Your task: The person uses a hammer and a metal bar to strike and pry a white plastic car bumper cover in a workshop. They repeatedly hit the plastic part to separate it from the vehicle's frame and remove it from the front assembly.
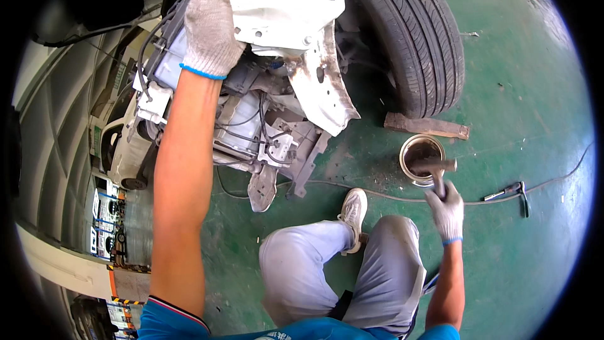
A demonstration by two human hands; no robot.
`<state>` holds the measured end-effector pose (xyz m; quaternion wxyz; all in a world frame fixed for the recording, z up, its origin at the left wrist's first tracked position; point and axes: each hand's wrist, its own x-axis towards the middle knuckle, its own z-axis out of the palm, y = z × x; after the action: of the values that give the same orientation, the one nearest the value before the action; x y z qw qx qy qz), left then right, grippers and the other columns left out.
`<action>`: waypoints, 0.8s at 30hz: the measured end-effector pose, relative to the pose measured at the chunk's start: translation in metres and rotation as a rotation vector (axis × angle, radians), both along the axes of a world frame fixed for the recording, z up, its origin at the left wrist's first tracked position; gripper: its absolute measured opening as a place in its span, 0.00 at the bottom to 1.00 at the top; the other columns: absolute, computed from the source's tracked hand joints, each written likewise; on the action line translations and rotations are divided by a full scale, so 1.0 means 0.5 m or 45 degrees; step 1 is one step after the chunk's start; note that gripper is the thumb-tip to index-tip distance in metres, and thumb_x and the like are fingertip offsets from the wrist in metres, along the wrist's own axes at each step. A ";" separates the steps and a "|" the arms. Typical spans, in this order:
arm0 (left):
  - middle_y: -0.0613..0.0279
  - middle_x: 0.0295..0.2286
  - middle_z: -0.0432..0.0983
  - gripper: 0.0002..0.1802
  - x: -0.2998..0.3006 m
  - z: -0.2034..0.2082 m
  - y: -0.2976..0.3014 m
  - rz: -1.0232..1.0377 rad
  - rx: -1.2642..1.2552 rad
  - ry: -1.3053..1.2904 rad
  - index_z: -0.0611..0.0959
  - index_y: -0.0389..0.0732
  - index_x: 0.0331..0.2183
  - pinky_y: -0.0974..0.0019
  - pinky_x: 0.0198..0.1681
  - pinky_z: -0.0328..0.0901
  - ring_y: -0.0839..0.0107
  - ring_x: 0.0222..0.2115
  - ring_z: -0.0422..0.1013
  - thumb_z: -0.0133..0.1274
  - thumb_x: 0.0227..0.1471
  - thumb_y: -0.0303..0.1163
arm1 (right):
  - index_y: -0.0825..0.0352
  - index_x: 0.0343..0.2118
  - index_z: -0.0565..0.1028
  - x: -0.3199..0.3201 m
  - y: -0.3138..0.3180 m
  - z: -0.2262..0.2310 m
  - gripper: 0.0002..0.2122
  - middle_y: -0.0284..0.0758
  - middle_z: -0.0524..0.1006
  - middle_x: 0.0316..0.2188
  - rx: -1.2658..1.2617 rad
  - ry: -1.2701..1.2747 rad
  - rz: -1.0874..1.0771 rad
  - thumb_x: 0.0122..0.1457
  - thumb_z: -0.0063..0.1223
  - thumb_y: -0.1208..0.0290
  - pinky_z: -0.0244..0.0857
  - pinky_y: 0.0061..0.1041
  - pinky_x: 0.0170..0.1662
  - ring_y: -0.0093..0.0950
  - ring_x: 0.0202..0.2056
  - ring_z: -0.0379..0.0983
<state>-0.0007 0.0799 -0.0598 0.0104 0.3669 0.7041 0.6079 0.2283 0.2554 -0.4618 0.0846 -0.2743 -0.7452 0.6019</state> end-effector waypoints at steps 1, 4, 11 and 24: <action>0.51 0.46 0.81 0.36 -0.006 -0.001 0.000 -0.037 0.041 -0.007 0.75 0.31 0.57 0.65 0.47 0.76 0.66 0.43 0.81 0.30 0.72 0.54 | 0.70 0.29 0.73 0.054 0.019 -0.060 0.16 0.41 0.71 0.19 0.187 -0.106 -0.026 0.55 0.62 0.60 0.65 0.35 0.29 0.32 0.22 0.67; 0.46 0.48 0.77 0.32 -0.028 -0.012 0.012 0.064 -0.044 0.269 0.71 0.30 0.59 0.62 0.51 0.74 0.60 0.46 0.78 0.42 0.65 0.46 | 0.71 0.25 0.72 0.219 0.090 -0.251 0.18 0.52 0.74 0.22 0.468 -0.507 -0.088 0.52 0.60 0.57 0.65 0.46 0.32 0.51 0.26 0.73; 0.50 0.49 0.78 0.29 -0.091 -0.030 -0.034 0.116 0.245 0.131 0.73 0.36 0.57 0.59 0.47 0.78 0.60 0.49 0.77 0.46 0.68 0.50 | 0.71 0.27 0.73 0.393 0.092 -0.419 0.13 0.53 0.77 0.25 0.387 -0.714 -0.265 0.49 0.56 0.64 0.68 0.47 0.37 0.54 0.30 0.75; 0.60 0.43 0.78 0.22 -0.054 0.009 0.052 0.254 0.199 0.311 0.76 0.40 0.52 0.62 0.42 0.77 0.68 0.43 0.78 0.45 0.69 0.47 | 0.60 0.47 0.78 0.408 0.124 -0.464 0.15 0.46 0.77 0.48 0.645 -0.971 -0.157 0.57 0.49 0.70 0.69 0.44 0.52 0.50 0.51 0.73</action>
<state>-0.0278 0.1061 -0.0554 -0.1642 0.3659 0.6837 0.6097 0.4325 0.3172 -0.6940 -0.0956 -0.4906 -0.8290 0.2509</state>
